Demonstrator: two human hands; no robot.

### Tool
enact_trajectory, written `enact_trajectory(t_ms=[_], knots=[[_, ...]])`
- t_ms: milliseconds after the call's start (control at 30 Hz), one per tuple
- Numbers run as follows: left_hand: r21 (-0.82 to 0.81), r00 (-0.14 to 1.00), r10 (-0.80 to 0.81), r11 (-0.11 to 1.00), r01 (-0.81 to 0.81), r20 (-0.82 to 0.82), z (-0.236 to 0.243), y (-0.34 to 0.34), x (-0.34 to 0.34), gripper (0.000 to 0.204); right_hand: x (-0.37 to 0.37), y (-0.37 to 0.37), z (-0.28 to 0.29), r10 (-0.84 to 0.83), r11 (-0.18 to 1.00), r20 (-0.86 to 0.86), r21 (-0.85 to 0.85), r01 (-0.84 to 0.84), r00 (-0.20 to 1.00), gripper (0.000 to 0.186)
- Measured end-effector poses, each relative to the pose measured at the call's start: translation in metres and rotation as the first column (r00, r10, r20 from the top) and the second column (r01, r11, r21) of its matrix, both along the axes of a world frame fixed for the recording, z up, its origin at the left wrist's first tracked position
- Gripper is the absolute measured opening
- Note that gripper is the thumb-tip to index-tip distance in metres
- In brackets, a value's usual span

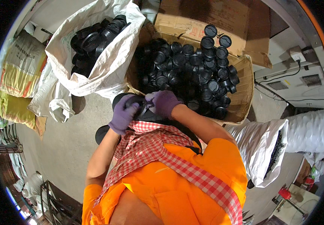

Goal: The person picks up plastic caps from a box and places them into two white bags.

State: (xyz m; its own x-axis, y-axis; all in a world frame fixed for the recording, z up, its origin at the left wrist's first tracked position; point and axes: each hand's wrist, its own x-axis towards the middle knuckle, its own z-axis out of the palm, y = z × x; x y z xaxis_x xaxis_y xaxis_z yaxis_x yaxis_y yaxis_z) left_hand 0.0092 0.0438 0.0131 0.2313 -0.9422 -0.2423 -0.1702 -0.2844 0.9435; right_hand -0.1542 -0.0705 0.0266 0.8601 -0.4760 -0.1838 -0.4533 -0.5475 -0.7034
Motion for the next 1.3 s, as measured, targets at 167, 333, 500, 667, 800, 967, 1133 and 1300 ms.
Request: enact_trajectory(t_ms=[167, 333, 500, 667, 800, 967, 1133, 1300], knots=[[-0.07, 0.978, -0.206, 0.977, 0.204, -0.026, 0.042, 0.007, 0.008, 0.031, -0.011, -0.016, 0.014, 0.294, 0.629, 0.126, 0.721, -0.291, 0.947, 0.025], [-0.112, 0.495, -0.005, 0.976, -0.187, -0.869, 0.041, -0.003, 0.003, 0.043, 0.002, -0.007, -0.014, -0.48, 0.187, 0.602, 0.781, -0.596, 0.639, 0.018], [0.012, 0.548, 0.069, 0.994, -0.107, -0.833, 0.037, 0.005, -0.036, 0.055, 0.014, -0.01, -0.009, 0.072, 0.958, 0.685, -0.251, 0.141, 0.725, 0.022], [-0.201, 0.49, 0.018, 0.925, 0.323, 0.872, 0.079, -0.013, -0.038, 0.064, -0.002, -0.041, -0.078, -0.483, 0.793, 0.487, -0.109, 0.6, 0.728, 0.023], [-0.557, 0.588, 0.345, 0.799, 0.225, 0.732, 0.155, -0.048, 0.01, 0.061, -0.021, -0.076, -0.127, -0.701, 0.713, -0.027, 0.009, 0.701, 0.713, 0.031], [-0.684, 0.368, 0.593, 0.702, 0.199, 0.716, 0.179, -0.064, 0.042, 0.066, -0.01, -0.076, -0.138, -0.437, 0.889, -0.439, -0.077, 0.452, 0.785, 0.07], [-0.506, 0.833, 0.098, 0.831, 0.233, 0.545, 0.121, -0.039, 0.01, 0.038, -0.01, -0.083, -0.181, -0.359, 0.925, -0.556, -0.108, 0.363, 0.75, 0.062], [-0.012, 0.996, -0.055, 0.998, 0.056, 0.073, 0.031, -0.009, 0.008, 0.046, -0.051, -0.092, -0.109, -0.601, 0.799, -0.219, -0.183, 0.573, 0.769, 0.052]])
